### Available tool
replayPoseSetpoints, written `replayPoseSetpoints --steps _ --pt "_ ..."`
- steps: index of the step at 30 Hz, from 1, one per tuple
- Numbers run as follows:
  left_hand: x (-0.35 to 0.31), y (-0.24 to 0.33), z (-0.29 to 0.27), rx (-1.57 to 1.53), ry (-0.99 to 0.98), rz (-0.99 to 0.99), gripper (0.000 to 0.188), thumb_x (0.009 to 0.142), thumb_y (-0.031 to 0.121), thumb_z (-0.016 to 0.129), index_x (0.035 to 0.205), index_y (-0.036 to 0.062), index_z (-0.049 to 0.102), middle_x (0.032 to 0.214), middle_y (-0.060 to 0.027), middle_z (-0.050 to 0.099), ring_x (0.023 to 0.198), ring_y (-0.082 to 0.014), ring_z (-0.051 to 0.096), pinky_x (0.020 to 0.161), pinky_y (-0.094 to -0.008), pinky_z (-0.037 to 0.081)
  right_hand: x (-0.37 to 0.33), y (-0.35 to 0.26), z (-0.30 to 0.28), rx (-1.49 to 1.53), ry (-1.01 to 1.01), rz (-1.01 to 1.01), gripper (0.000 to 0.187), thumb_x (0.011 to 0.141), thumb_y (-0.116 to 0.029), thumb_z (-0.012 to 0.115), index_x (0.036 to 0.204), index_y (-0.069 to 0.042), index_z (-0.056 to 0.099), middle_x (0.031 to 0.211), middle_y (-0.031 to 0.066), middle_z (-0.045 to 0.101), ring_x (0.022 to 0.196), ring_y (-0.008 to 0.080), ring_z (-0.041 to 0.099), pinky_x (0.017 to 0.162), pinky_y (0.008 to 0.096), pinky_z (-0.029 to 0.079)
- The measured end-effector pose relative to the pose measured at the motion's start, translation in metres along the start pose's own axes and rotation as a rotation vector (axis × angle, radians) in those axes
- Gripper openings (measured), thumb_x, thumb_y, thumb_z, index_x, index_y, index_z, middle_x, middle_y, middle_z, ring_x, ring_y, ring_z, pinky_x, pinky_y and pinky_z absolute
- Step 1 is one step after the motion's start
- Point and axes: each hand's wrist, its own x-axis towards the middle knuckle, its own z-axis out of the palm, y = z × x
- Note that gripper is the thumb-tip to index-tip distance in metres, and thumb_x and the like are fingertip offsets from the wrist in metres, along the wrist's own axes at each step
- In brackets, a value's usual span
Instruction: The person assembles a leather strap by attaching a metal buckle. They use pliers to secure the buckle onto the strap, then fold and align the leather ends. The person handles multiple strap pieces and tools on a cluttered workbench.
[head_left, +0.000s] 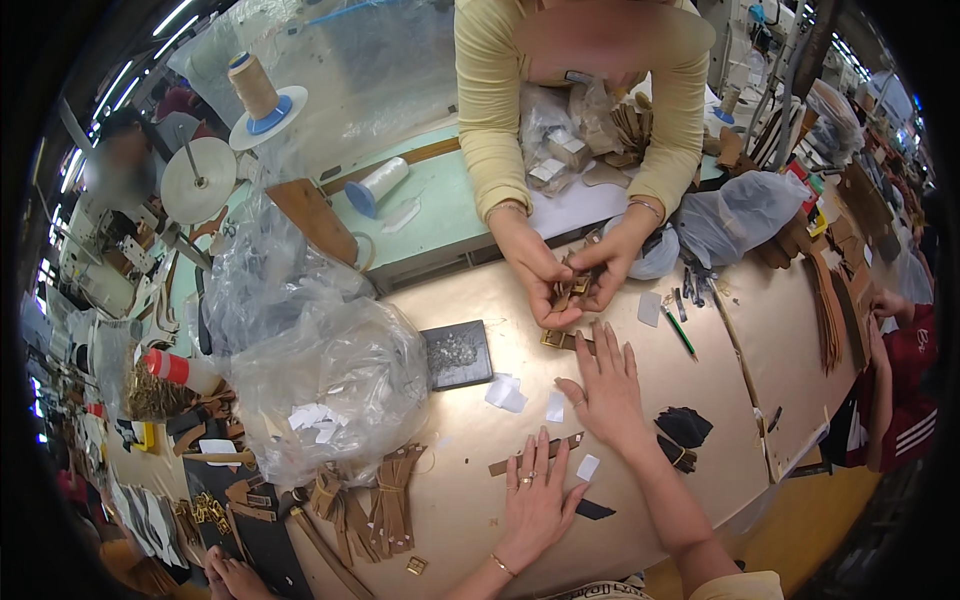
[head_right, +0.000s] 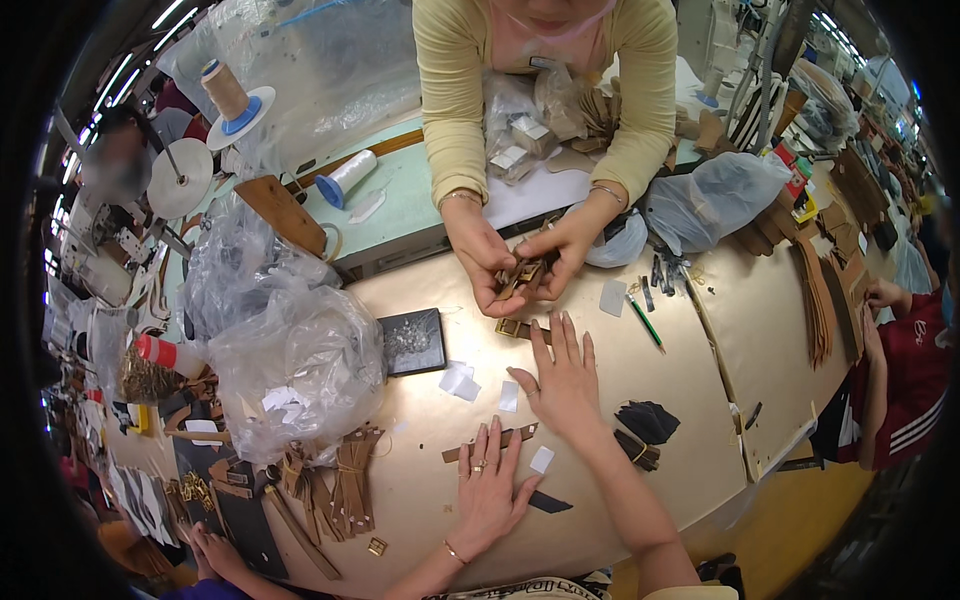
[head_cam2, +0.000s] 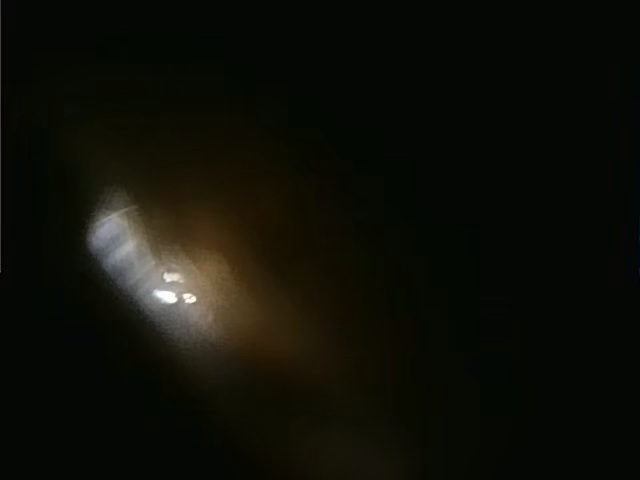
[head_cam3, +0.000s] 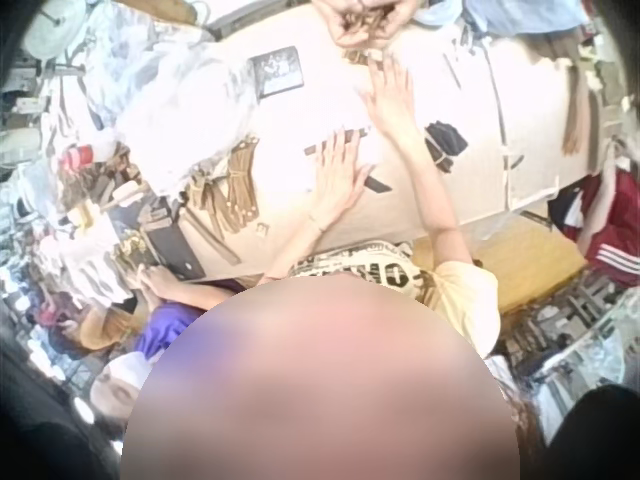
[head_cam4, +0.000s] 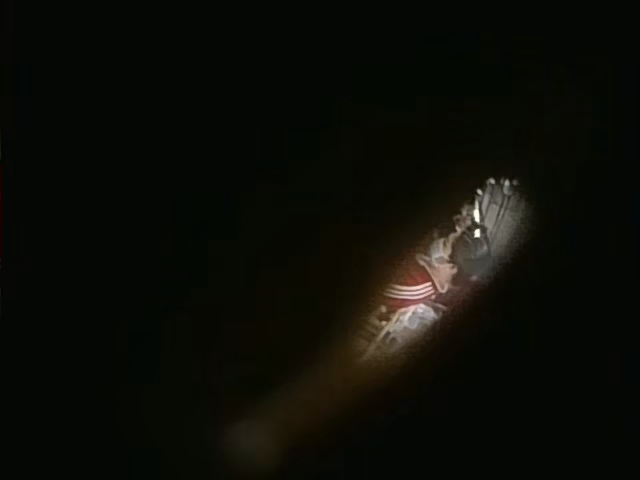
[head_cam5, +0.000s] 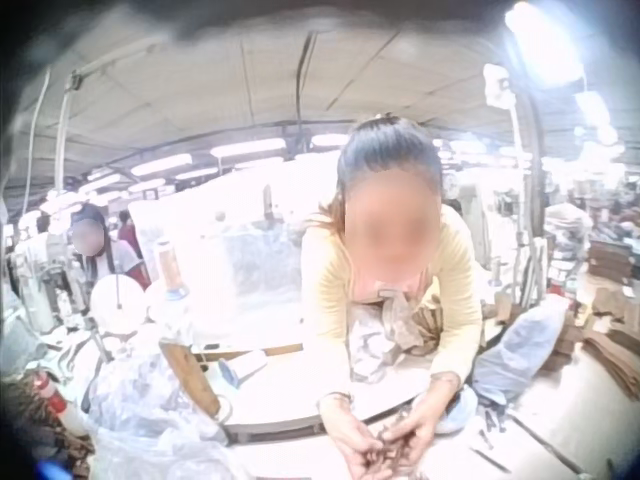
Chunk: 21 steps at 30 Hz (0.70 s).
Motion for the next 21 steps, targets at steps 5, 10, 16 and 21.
replayPoseSetpoints --steps 5,10,16,21 --pt "0.0002 0.0001 -0.001 -0.02 -0.013 -0.006 0.065 0.091 0.041 0.057 0.143 0.0049 0.041 0.153 -0.0216 0.027 0.141 -0.0372 0.024 0.114 -0.0517 0.015 -0.0008 0.0023 0.0055 -0.02 0.019 -0.005 0.059 0.096 -0.042 0.049 0.141 -0.003 0.042 0.148 0.025 0.032 0.139 0.0388 0.029 0.114 0.0541 0.018" --pt "0.0004 0.0 -0.0013 0.008 -0.01 -0.012 0.064 0.093 0.045 0.052 0.144 0.0072 0.04 0.152 -0.0204 0.029 0.14 -0.0356 0.028 0.113 -0.0511 0.018 -0.0004 0.002 0.0043 0.031 0.045 -0.012 0.054 0.096 -0.039 0.05 0.136 -0.003 0.047 0.146 0.0252 0.035 0.138 0.0392 0.031 0.113 0.0554 0.019" --pt "0.0013 0.0009 -0.0011 0.004 -0.003 -0.021 0.064 0.093 0.044 0.054 0.144 0.0083 0.042 0.151 -0.0199 0.032 0.14 -0.035 0.029 0.114 -0.0503 0.017 -0.0004 0.0025 0.0047 0.096 0.07 -0.006 0.043 0.094 -0.032 0.055 0.125 -0.001 0.052 0.144 0.0265 0.036 0.138 0.04 0.031 0.112 0.0581 0.021" --pt "0.0013 0.0008 -0.0013 -0.008 -0.005 -0.024 0.063 0.092 0.043 0.055 0.144 0.0091 0.042 0.151 -0.02 0.032 0.14 -0.0349 0.028 0.114 -0.0504 0.016 -0.0008 0.0033 0.0057 0.102 0.088 -0.014 0.041 0.094 -0.03 0.056 0.121 0.0 0.052 0.143 0.027 0.036 0.138 0.0398 0.031 0.11 0.0596 0.022"
